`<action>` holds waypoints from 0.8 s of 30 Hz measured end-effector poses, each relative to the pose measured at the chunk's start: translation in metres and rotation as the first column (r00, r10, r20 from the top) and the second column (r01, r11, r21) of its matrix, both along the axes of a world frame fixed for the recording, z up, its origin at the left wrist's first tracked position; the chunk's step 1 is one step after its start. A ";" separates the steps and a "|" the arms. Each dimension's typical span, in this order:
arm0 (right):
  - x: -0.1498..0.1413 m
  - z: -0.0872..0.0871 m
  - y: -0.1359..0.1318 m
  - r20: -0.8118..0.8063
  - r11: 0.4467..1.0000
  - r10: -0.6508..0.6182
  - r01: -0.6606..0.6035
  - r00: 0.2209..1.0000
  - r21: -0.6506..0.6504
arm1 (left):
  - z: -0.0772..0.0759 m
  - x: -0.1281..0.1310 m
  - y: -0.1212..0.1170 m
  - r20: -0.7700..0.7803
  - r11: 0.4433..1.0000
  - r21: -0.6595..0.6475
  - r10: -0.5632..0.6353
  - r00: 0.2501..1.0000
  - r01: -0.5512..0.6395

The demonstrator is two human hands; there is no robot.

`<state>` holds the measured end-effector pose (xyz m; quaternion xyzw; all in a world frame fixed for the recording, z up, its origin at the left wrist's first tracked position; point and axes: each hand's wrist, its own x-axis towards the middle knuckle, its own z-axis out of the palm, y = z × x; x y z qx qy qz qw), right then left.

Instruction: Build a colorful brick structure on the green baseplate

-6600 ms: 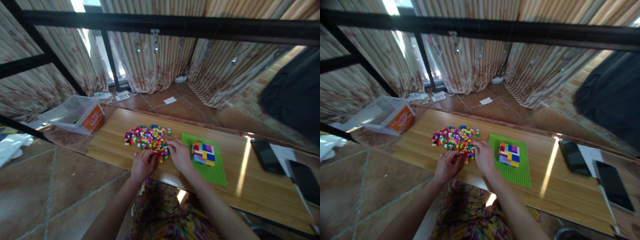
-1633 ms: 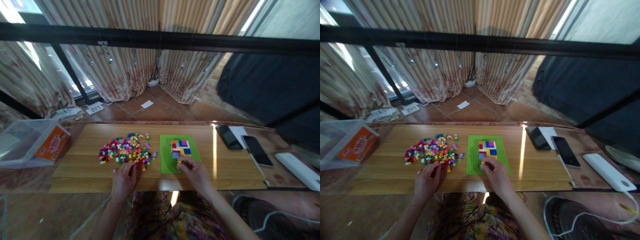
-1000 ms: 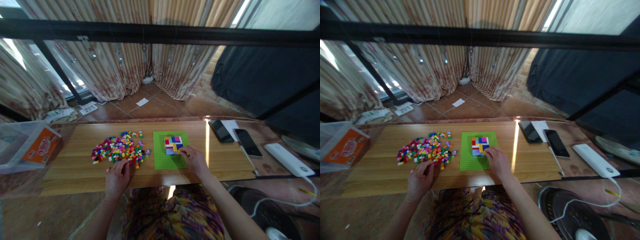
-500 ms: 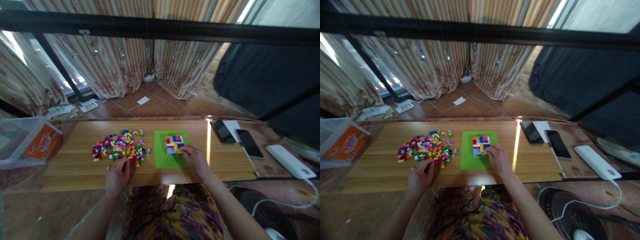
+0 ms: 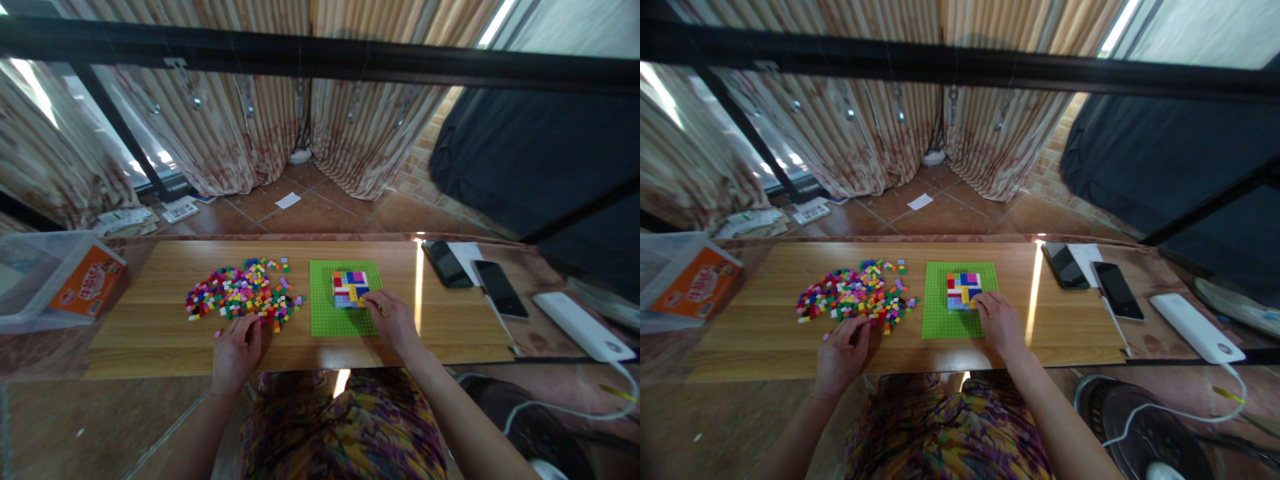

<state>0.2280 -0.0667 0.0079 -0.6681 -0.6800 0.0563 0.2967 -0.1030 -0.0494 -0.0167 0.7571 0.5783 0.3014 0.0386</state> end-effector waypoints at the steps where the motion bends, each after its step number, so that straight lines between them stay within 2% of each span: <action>1: -0.001 0.000 0.000 -0.017 1.000 -0.003 0.003 1.000 0.004 | 0.000 0.000 0.000 0.004 1.000 -0.001 -0.002 1.000 0.002; 11: -0.007 -0.005 -0.002 0.004 0.994 -0.049 0.049 0.999 0.097 | -0.001 0.000 0.000 0.013 1.000 0.000 -0.003 1.000 0.003; 20: -0.007 -0.008 -0.008 0.161 0.995 0.044 -0.058 0.986 0.087 | -0.002 0.000 0.000 0.023 1.000 -0.009 -0.008 1.000 0.008; 24: -0.008 -0.010 -0.016 0.206 0.995 0.036 -0.054 0.978 0.086 | -0.004 0.000 0.000 -0.004 1.000 -0.005 0.009 1.000 -0.009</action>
